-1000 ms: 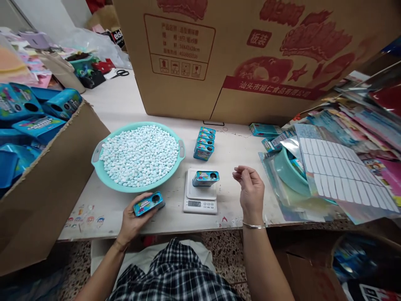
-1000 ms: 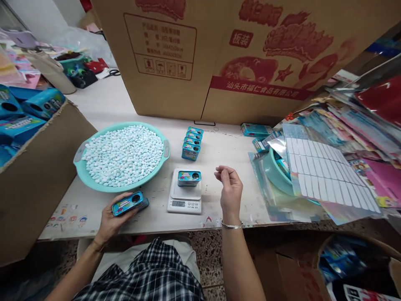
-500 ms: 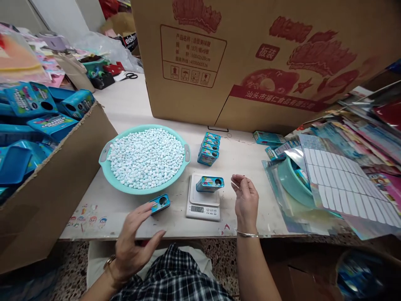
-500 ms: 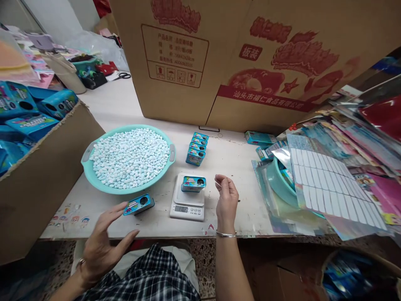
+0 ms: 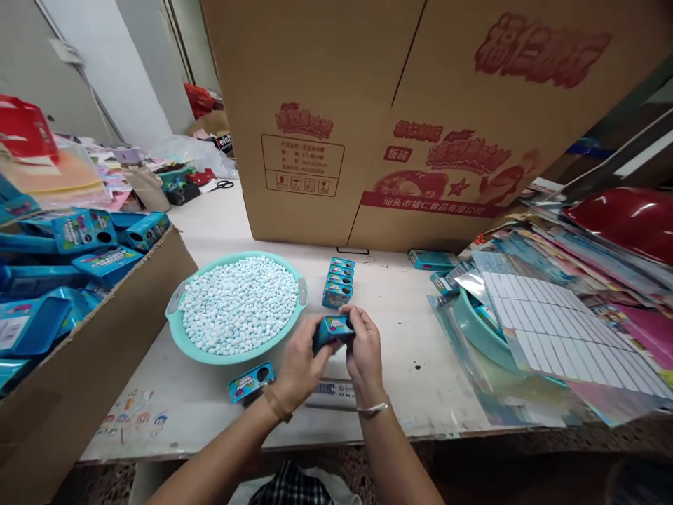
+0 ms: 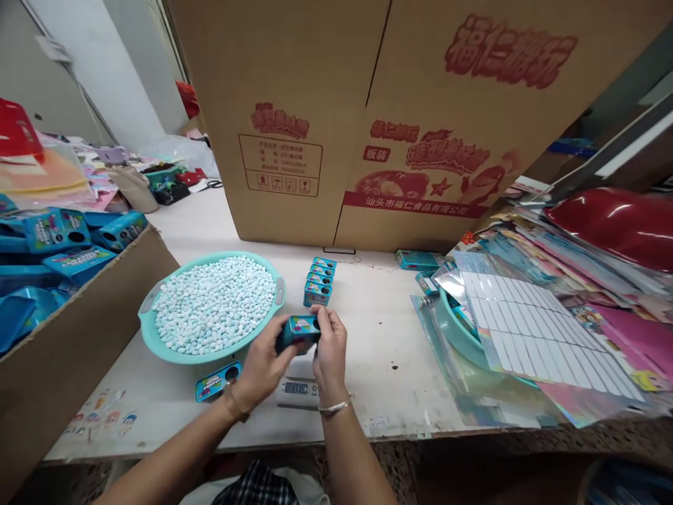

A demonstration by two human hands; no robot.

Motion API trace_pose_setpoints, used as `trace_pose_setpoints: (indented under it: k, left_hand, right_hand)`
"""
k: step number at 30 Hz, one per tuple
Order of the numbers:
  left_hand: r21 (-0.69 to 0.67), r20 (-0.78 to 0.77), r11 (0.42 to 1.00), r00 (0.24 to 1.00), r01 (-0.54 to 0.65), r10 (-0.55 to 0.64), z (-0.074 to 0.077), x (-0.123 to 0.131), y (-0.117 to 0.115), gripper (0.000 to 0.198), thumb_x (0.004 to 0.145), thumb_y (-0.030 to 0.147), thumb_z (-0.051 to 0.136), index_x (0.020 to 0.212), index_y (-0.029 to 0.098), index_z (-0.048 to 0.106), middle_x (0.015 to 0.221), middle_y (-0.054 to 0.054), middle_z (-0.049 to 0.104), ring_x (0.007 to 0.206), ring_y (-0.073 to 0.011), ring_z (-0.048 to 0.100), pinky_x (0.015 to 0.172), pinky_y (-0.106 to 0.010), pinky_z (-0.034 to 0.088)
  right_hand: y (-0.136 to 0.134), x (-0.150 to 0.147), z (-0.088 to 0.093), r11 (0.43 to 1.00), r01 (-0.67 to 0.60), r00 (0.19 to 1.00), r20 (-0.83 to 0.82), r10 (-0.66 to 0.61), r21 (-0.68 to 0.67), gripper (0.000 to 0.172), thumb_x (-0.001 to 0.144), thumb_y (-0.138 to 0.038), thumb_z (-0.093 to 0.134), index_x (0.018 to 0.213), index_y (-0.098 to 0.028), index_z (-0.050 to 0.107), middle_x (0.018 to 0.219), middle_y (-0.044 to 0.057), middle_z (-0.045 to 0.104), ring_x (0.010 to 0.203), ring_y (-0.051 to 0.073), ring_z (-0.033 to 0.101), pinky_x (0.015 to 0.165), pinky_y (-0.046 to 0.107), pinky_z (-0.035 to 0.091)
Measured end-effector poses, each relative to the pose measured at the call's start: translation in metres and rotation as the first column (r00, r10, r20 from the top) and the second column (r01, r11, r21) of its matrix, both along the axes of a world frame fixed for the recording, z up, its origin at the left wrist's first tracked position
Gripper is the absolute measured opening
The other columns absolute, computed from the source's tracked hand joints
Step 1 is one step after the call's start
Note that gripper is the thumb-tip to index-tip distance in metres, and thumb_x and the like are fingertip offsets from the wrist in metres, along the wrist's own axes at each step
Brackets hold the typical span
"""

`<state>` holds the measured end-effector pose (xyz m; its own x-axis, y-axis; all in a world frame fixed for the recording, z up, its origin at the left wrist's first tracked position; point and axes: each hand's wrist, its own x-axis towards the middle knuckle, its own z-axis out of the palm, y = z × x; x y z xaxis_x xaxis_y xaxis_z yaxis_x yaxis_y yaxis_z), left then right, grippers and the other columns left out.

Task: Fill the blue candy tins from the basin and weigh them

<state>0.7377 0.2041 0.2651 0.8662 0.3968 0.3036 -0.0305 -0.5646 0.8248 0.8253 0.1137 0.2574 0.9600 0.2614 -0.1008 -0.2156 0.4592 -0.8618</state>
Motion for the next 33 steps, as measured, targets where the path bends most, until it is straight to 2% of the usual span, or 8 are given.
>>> trace_pose_setpoints:
  k: [3,5,7,9,12,15,22,33]
  left_hand:
    - [0.228,0.109,0.969,0.992,-0.092,0.069,0.049,-0.01,0.041,0.039,0.089,0.031,0.059,0.125,0.023,0.046,0.119,-0.008,0.059,0.11,-0.0221,0.057,0.097,-0.037,0.046]
    - [0.456,0.082,0.887,0.996,-0.077,0.044,0.078,-0.011,0.073,0.035,0.091,0.032,0.056,0.124,0.023,0.049,0.116,-0.008,0.059,0.108,-0.0233,0.057,0.094,-0.038,0.046]
    - [0.665,-0.045,0.746,0.999,0.024,0.008,0.1,-0.011,0.101,0.034,0.093,0.031,0.052,0.126,0.023,0.05,0.112,-0.008,0.059,0.103,-0.0246,0.057,0.088,-0.038,0.047]
    - [0.813,-0.195,0.556,0.981,0.173,-0.02,0.115,-0.01,0.121,0.035,0.093,0.025,0.049,0.129,0.024,0.051,0.111,-0.009,0.06,0.1,-0.0255,0.057,0.085,-0.039,0.046]
    - [0.902,-0.339,0.273,0.94,0.334,-0.031,0.129,-0.009,0.139,0.042,0.091,0.012,0.044,0.13,0.026,0.052,0.118,-0.01,0.06,0.103,-0.0258,0.056,0.088,-0.04,0.042]
    - [0.902,-0.414,0.128,0.91,0.413,-0.019,0.141,-0.008,0.144,0.045,0.089,0.007,0.043,0.129,0.025,0.054,0.114,-0.01,0.063,0.101,-0.0248,0.057,0.088,-0.039,0.039]
    - [0.898,-0.436,0.072,0.899,0.434,0.023,0.158,-0.009,0.145,0.046,0.087,0.006,0.043,0.125,0.028,0.057,0.104,-0.008,0.065,0.095,-0.0245,0.057,0.087,-0.041,0.034]
    - [0.913,-0.349,0.241,0.937,0.33,0.037,0.155,-0.02,0.154,0.037,0.092,0.025,0.042,0.125,0.035,0.059,0.105,-0.008,0.065,0.095,-0.0258,0.057,0.083,-0.04,0.034]
  right_hand:
    - [0.038,0.003,0.028,0.976,-0.082,0.992,-0.079,0.1,0.204,0.021,0.079,-0.037,0.069,0.086,-0.018,0.068,0.085,0.0,0.066,0.075,0.011,0.058,0.066,0.023,0.045]
    - [0.07,0.007,0.039,0.943,-0.122,0.971,-0.158,0.178,0.311,0.016,0.082,-0.034,0.066,0.087,-0.019,0.067,0.083,-0.001,0.066,0.07,0.011,0.058,0.06,0.021,0.045]
    - [0.104,0.01,0.043,0.898,-0.172,0.915,-0.273,0.297,0.404,0.016,0.088,-0.032,0.058,0.084,-0.018,0.064,0.076,-0.001,0.065,0.066,0.011,0.058,0.057,0.022,0.046]
    - [0.135,0.011,0.042,0.844,-0.228,0.808,-0.39,0.443,0.486,0.023,0.093,-0.032,0.048,0.081,-0.017,0.06,0.068,-0.001,0.063,0.06,0.012,0.057,0.054,0.023,0.047]
    - [0.17,0.006,0.038,0.759,-0.249,0.667,-0.463,0.584,0.601,0.031,0.097,-0.033,0.039,0.078,-0.016,0.056,0.061,-0.001,0.06,0.054,0.013,0.055,0.049,0.023,0.044]
    - [0.191,-0.004,0.037,0.709,-0.2,0.639,-0.458,0.618,0.677,0.033,0.097,-0.03,0.036,0.075,-0.015,0.055,0.061,0.0,0.058,0.053,0.013,0.054,0.048,0.023,0.045]
    - [0.205,-0.016,0.04,0.716,-0.096,0.65,-0.501,0.572,0.692,0.02,0.092,-0.024,0.045,0.078,-0.016,0.056,0.065,0.0,0.061,0.056,0.012,0.055,0.051,0.021,0.047]
    - [0.202,-0.018,0.045,0.759,-0.049,0.64,-0.563,0.523,0.649,0.02,0.09,-0.021,0.046,0.071,-0.019,0.053,0.059,-0.002,0.058,0.055,0.012,0.055,0.052,0.022,0.047]
